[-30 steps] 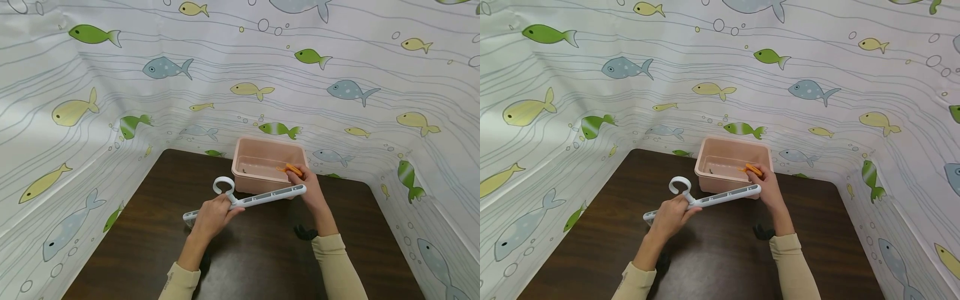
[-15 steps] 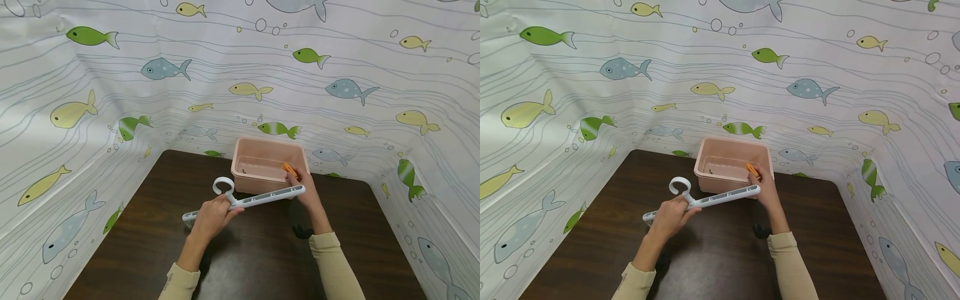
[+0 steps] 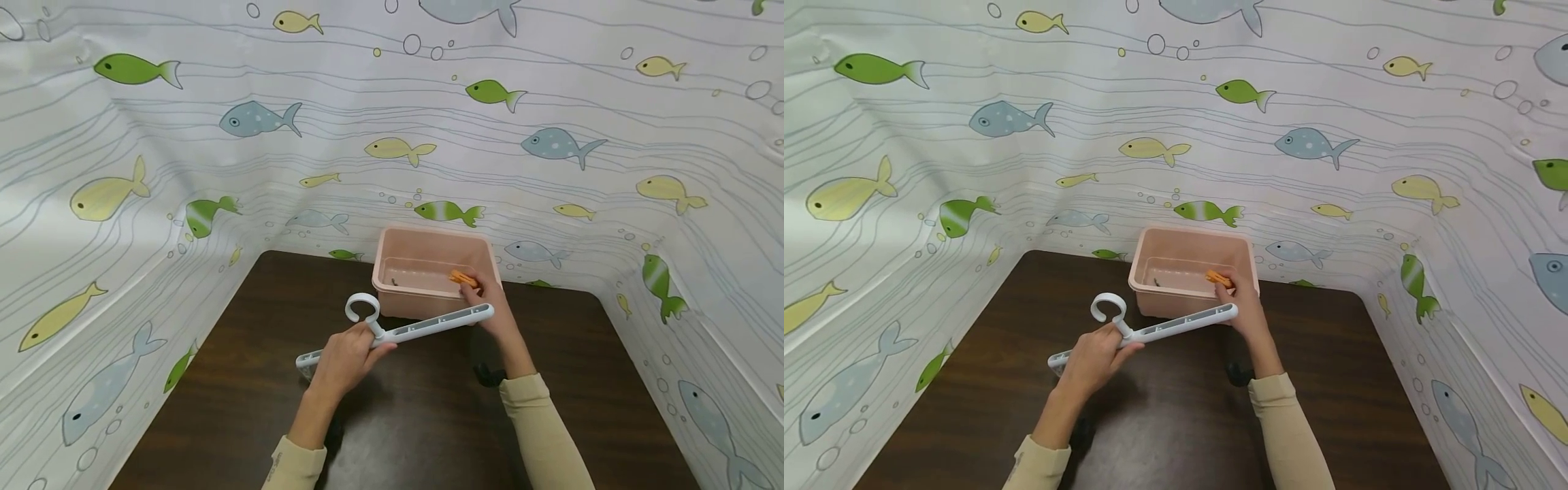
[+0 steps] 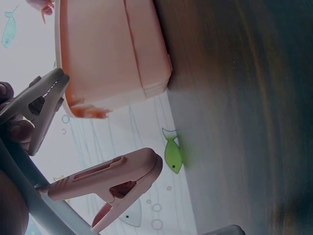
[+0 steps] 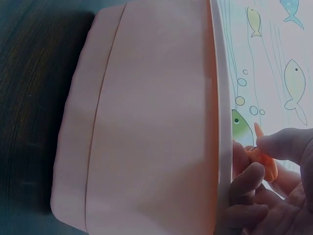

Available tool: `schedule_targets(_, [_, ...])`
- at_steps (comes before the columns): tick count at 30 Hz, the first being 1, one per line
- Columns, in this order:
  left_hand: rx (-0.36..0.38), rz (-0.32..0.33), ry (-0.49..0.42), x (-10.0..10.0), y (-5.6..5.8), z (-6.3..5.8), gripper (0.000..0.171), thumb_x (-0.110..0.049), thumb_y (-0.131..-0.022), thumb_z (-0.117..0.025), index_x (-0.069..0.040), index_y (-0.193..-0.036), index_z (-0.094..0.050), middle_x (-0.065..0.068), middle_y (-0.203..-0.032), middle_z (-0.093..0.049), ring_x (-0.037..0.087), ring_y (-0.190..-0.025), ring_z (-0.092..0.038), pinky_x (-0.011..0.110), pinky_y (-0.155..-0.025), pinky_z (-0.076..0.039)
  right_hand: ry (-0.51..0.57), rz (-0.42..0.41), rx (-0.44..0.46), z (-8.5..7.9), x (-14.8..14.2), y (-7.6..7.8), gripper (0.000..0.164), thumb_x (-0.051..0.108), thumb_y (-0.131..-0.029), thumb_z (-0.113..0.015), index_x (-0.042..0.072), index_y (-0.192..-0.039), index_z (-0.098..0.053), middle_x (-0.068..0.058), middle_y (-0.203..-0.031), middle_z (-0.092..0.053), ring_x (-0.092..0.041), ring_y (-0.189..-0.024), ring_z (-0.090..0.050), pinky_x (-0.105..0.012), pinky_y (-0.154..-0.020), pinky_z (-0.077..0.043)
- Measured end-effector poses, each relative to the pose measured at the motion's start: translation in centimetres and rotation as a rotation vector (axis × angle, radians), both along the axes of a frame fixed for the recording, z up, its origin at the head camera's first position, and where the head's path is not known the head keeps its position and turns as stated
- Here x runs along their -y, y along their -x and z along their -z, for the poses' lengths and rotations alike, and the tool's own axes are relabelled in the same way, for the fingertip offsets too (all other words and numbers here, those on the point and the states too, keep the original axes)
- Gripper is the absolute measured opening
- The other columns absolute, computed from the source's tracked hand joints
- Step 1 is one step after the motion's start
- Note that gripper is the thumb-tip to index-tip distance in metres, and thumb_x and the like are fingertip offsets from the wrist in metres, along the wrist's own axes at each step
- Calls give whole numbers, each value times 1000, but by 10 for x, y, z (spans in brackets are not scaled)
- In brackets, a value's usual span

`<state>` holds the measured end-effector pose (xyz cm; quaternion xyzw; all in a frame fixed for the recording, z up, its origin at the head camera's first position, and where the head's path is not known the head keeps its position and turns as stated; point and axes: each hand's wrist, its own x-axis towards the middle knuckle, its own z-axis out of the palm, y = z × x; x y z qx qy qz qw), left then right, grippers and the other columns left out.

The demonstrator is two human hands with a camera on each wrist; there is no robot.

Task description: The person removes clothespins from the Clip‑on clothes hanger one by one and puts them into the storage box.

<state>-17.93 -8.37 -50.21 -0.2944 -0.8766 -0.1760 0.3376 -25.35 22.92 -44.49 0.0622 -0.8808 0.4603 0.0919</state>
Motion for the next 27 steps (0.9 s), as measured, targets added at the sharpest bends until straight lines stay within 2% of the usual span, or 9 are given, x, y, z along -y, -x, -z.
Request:
schedule_targets(2, [-1, -1, -3, 1, -1, 1, 66, -66, -110, -34, -11, -81, -57, 1, -78, -54, 12, -56, -42, 28, -48, -39, 0, -3, -2, -2, 2, -1, 37, 17, -110, -60, 5, -144, -63, -20, -116, -68, -26, -93, -57, -28, -76, -47])
schedule_targets(6, [8, 13, -13, 1, -2, 1, 53, -59, -107, -57, -11, -83, -58, 1, -78, -54, 12, -57, -42, 28, -48, -38, 1, 15, -5, -3, 3, -2, 37, 18, -109, -61, 4, -143, -63, -20, -112, -68, -23, -86, -57, -28, -71, -48])
schedule_targets(7, [9, 14, -13, 1, -2, 1, 53, -59, -107, -57, -11, -84, -58, 1, -78, -54, 12, -57, -41, 27, -48, -37, 5, 20, -5, -2, 3, -2, 37, 19, -109, -61, 4, -143, -63, -21, -110, -69, -23, -84, -57, -28, -70, -48])
schedule_targets(9, [16, 12, -11, 0, -2, 0, 55, -60, -108, -53, -11, -83, -58, 0, -77, -53, 11, -58, -40, 26, -49, -36, 19, 28, -11, -1, 3, -2, 36, 19, -109, -61, 3, -142, -64, -21, -108, -71, -22, -81, -57, -27, -67, -48])
schedule_targets(13, [19, -4, -4, -1, -3, -1, 70, -68, -110, -25, -12, -82, -57, -1, -77, -52, 10, -57, -38, 24, -49, -33, 66, 26, -51, 4, 2, -3, 30, 19, -110, -61, 2, -134, -67, -23, -101, -71, -21, -77, -58, -24, -62, -47])
schedule_targets(18, [28, -2, -11, -1, -3, -2, 71, -68, -110, -24, -11, -82, -57, 0, -77, -53, 11, -57, -39, 26, -49, -34, 156, -94, -94, 7, 11, -8, 22, 14, -112, -60, -3, -121, -69, -26, -90, -64, -16, -71, -56, -22, -62, -45])
schedule_targets(22, [46, 9, -12, 0, -3, -3, 63, -64, -110, -37, -11, -82, -57, 1, -78, -53, 11, -58, -40, 26, -49, -35, 169, -208, -84, 3, 25, -19, 20, 10, -112, -57, -6, -119, -67, -24, -85, -59, -10, -66, -51, -22, -60, -41])
schedule_targets(24, [63, 5, -5, 0, -3, -3, 58, -61, -109, -47, -10, -83, -57, 1, -79, -54, 11, -58, -40, 26, -50, -36, 152, -257, -67, -8, 33, -30, 20, 7, -111, -56, -9, -119, -66, -19, -82, -57, -7, -64, -49, -21, -60, -39])
schedule_targets(27, [75, -1, 1, 0, -3, -4, 57, -61, -109, -47, -11, -83, -57, 0, -79, -54, 11, -58, -40, 26, -50, -36, 169, -326, -69, -11, 39, -38, 23, 7, -112, -53, -9, -118, -68, -15, -81, -59, -10, -61, -51, -23, -58, -41])
